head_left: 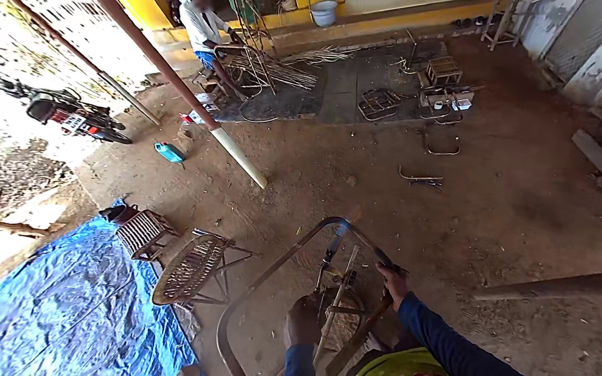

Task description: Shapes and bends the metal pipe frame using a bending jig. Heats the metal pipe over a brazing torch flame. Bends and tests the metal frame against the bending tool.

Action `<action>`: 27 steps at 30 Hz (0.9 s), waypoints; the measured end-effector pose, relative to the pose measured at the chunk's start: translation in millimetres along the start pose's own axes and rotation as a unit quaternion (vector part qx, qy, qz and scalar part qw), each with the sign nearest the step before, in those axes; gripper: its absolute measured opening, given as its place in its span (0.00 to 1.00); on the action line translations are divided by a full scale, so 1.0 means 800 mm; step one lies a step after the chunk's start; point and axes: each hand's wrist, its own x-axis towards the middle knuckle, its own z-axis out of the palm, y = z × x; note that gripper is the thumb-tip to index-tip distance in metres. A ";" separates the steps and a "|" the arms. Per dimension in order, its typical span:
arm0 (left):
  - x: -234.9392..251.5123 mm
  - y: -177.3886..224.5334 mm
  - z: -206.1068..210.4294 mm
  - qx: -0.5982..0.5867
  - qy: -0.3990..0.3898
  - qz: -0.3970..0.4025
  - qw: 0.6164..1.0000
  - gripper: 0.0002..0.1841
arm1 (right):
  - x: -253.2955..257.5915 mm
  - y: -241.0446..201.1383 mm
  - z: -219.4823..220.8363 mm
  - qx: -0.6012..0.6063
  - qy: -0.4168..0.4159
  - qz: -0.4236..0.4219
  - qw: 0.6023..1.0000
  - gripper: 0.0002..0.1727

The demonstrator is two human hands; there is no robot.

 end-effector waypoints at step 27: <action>-0.003 0.008 -0.001 0.027 0.010 0.013 1.000 0.19 | -0.004 -0.015 -0.029 0.038 0.017 -0.025 0.999 0.15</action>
